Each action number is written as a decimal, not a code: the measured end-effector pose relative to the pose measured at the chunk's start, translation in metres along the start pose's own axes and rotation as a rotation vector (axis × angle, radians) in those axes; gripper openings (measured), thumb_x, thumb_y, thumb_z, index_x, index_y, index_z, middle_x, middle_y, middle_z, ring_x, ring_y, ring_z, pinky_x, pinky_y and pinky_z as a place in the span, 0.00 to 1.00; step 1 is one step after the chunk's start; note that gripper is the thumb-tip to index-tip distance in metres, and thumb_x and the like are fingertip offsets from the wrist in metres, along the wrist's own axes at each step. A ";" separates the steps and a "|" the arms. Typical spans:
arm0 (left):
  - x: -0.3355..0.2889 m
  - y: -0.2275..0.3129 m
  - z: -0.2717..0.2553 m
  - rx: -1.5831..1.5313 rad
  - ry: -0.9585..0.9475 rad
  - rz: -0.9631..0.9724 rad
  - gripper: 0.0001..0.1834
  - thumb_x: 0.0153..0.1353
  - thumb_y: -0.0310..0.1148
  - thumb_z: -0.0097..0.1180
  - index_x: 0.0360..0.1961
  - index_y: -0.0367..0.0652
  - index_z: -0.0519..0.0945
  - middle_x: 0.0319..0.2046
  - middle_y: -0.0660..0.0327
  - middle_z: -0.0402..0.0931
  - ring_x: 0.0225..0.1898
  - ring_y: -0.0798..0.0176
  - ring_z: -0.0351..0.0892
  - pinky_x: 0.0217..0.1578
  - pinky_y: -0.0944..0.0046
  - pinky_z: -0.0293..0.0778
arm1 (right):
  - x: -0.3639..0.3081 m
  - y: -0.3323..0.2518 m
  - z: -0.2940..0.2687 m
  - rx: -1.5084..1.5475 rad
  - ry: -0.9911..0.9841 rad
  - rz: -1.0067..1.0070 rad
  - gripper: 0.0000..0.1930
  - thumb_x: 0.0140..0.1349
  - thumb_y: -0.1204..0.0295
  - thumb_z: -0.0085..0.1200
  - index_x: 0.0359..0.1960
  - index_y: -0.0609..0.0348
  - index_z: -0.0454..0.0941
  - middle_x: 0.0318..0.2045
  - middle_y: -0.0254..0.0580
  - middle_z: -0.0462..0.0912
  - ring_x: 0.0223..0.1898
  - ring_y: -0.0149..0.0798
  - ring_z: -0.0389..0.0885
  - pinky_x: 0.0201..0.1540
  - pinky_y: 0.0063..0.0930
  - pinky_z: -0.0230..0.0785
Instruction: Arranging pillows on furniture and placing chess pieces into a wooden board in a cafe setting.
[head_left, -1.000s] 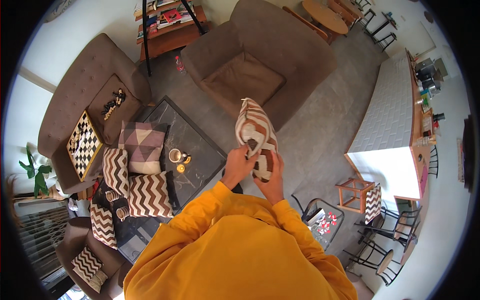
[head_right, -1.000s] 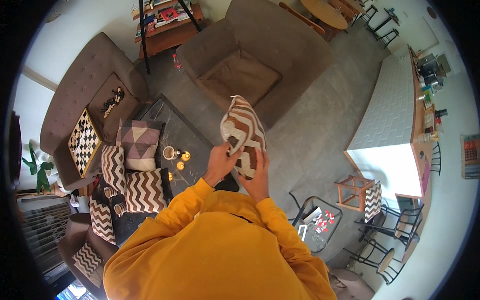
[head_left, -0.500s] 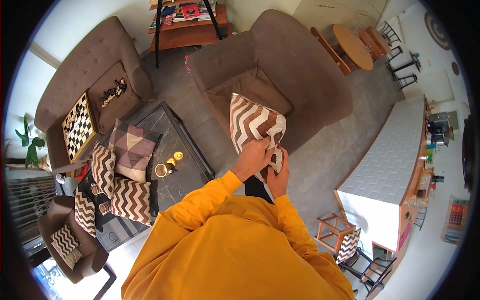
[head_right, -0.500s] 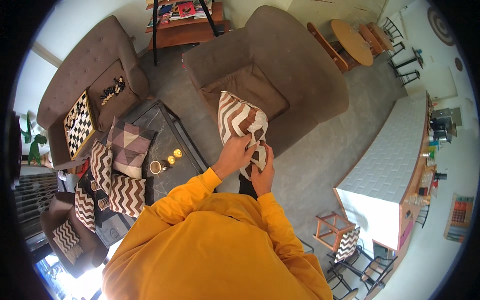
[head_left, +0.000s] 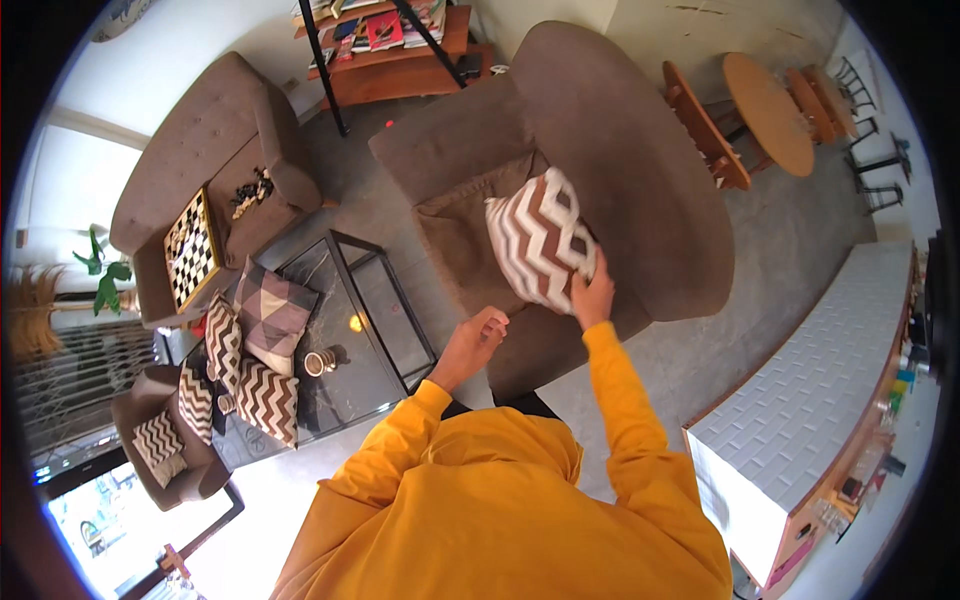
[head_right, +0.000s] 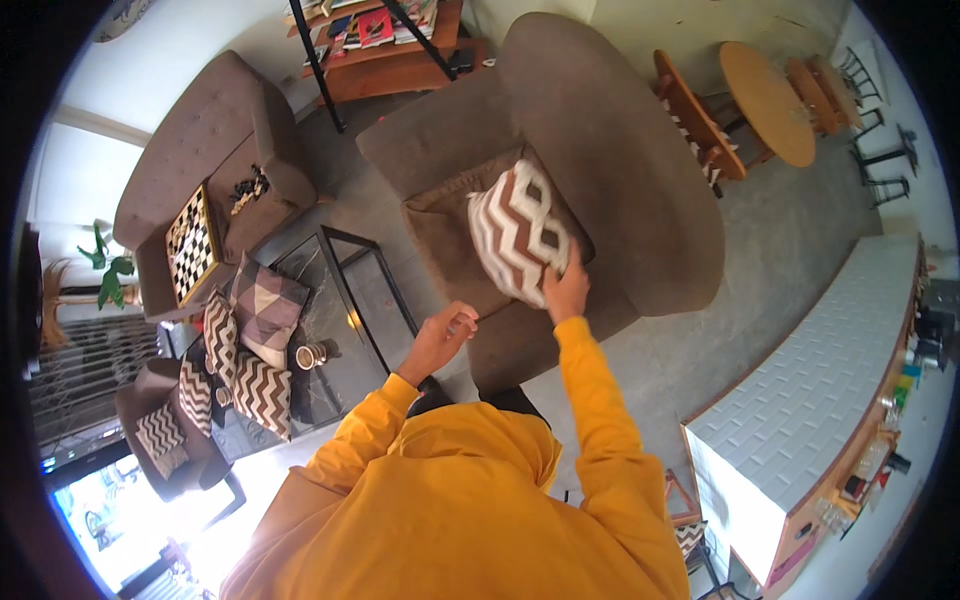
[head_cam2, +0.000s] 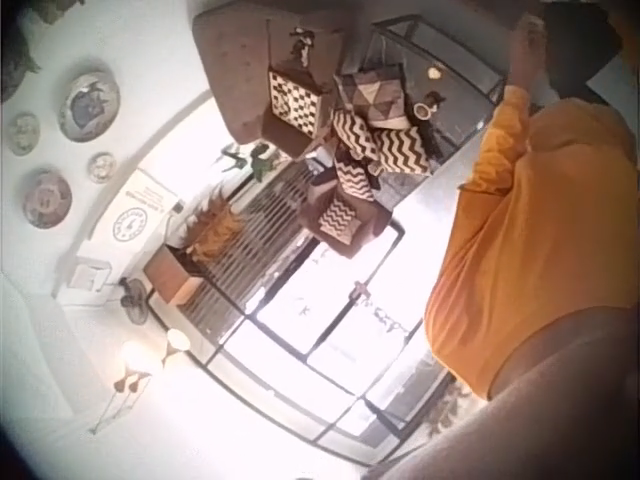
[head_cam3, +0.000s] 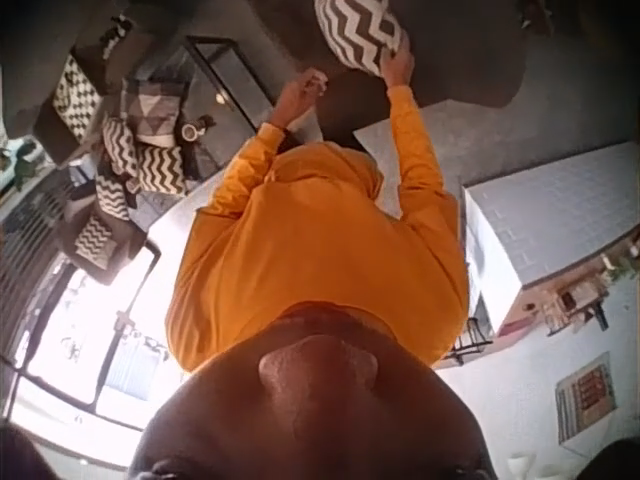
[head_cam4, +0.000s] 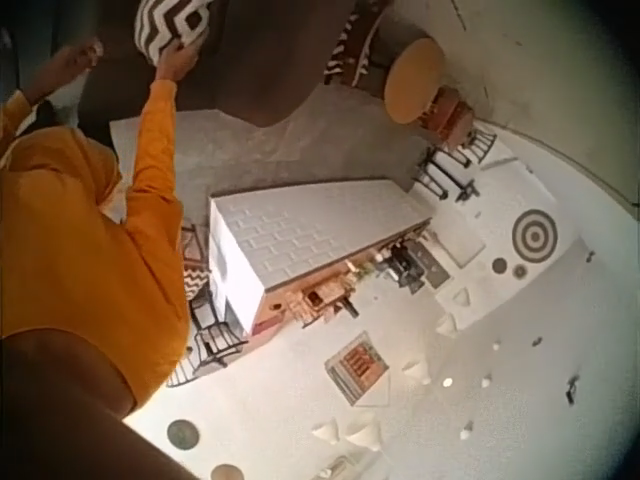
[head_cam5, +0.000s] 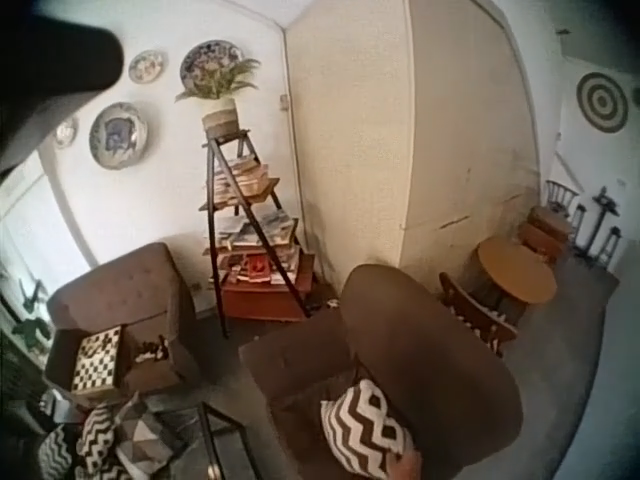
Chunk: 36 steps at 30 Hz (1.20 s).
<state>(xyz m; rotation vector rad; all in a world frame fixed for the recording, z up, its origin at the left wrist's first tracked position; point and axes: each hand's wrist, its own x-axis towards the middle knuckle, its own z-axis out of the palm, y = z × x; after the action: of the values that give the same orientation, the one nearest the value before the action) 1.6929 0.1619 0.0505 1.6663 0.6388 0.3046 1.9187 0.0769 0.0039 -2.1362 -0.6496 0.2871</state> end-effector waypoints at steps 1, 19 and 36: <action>-0.004 -0.005 -0.001 -0.007 0.028 -0.087 0.07 0.59 0.24 0.48 0.39 0.38 0.71 0.28 0.58 0.76 0.31 0.62 0.78 0.35 0.66 0.74 | 0.025 0.009 0.000 -0.006 -0.011 -0.029 0.31 0.51 0.72 0.51 0.60 0.54 0.61 0.46 0.61 0.76 0.48 0.62 0.73 0.52 0.46 0.65; -0.077 -0.035 -0.023 -0.074 0.258 -0.479 0.09 0.61 0.28 0.45 0.42 0.39 0.72 0.30 0.61 0.77 0.32 0.68 0.79 0.31 0.70 0.73 | 0.197 0.103 0.060 -0.483 -0.190 0.113 0.34 0.60 0.68 0.51 0.66 0.35 0.50 0.60 0.53 0.61 0.58 0.55 0.66 0.57 0.45 0.63; -0.058 -0.108 -0.170 -0.205 0.286 -0.436 0.10 0.60 0.27 0.45 0.43 0.39 0.72 0.30 0.62 0.77 0.33 0.69 0.77 0.34 0.70 0.72 | 0.120 0.005 0.105 -0.667 0.061 -0.191 0.36 0.52 0.71 0.56 0.64 0.37 0.56 0.60 0.46 0.58 0.63 0.50 0.54 0.57 0.53 0.54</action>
<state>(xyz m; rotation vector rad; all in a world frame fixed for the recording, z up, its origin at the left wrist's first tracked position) 1.5297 0.2777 -0.0105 1.2574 1.1247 0.2823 1.9766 0.2104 -0.0603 -2.6663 -1.0084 -0.1230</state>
